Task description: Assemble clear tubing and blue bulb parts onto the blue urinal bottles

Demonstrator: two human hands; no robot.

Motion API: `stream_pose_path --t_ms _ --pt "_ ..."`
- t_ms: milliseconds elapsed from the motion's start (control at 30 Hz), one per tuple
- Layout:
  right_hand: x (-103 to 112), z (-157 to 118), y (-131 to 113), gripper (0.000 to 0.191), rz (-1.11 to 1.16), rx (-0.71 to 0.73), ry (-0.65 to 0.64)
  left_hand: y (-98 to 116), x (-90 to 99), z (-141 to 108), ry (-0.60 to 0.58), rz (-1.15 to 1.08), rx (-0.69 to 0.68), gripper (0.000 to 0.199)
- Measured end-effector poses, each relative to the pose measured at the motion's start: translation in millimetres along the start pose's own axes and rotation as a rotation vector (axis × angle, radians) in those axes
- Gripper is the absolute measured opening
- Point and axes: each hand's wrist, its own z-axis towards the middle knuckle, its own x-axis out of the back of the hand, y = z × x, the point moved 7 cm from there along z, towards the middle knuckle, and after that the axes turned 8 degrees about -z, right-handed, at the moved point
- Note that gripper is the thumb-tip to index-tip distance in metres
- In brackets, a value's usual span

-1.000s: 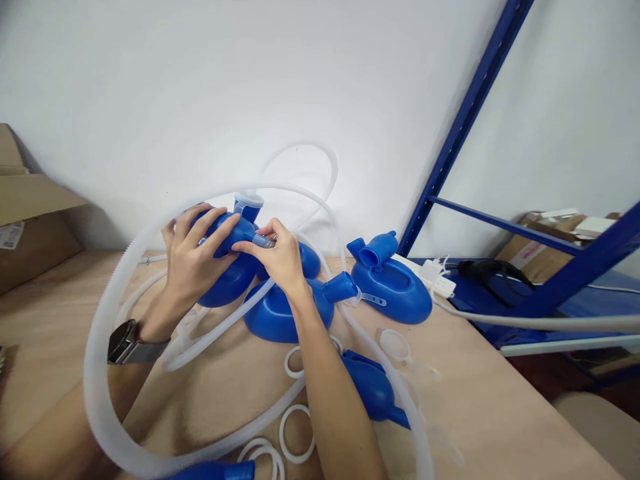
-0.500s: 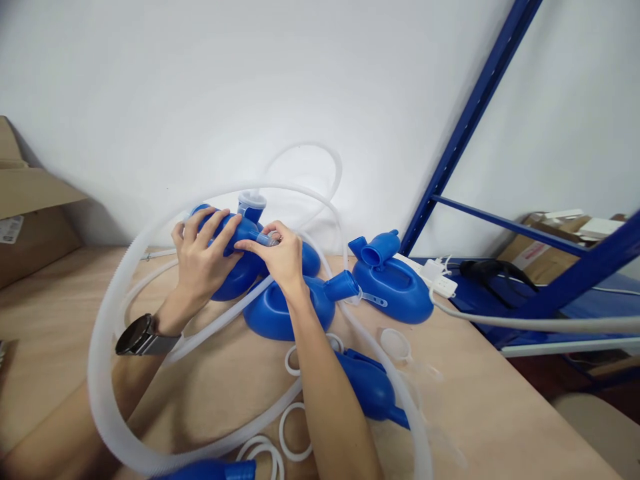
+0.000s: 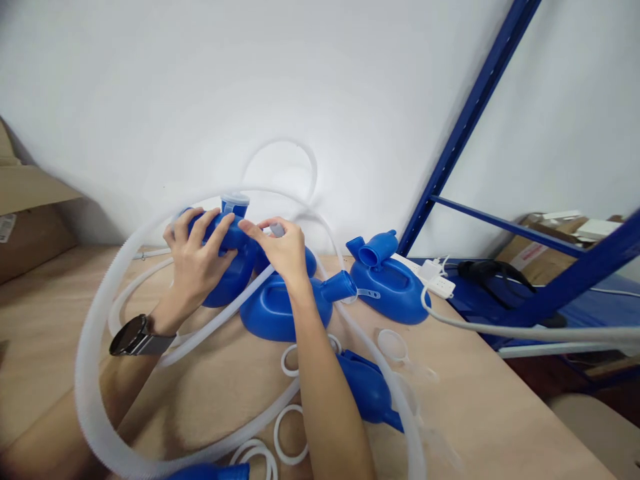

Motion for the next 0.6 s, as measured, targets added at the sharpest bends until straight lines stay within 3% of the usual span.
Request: stream_pose_path --t_ms 100,167,267,333,433,500,600 --pt "12.0 5.9 11.4 0.060 -0.082 -0.031 0.059 -2.4 -0.1 1.3 -0.034 0.017 -0.072 0.058" --pt "19.1 5.6 17.9 0.054 -0.224 -0.038 0.144 -1.0 0.7 3.0 -0.055 0.013 -0.143 0.058" --pt "20.6 -1.4 5.7 0.043 -0.462 0.144 0.235 7.6 2.0 4.0 -0.097 0.005 -0.277 0.055" --pt "11.7 -7.3 -8.9 0.043 -0.554 0.346 0.151 14.7 3.7 2.8 -0.114 0.008 -0.355 0.051" --pt "-3.2 -14.6 -17.2 0.047 -0.625 0.538 -0.109 21.6 6.0 -0.2 -0.146 -0.003 -0.414 0.047" --pt "-6.5 -16.2 -14.2 0.051 -0.665 0.565 -0.207 24.8 6.4 -2.7 -0.173 -0.016 -0.449 0.043" --pt "-7.9 -14.4 -6.5 0.053 -0.696 0.513 -0.256 28.1 5.2 -5.3 -0.200 -0.027 -0.481 0.041"
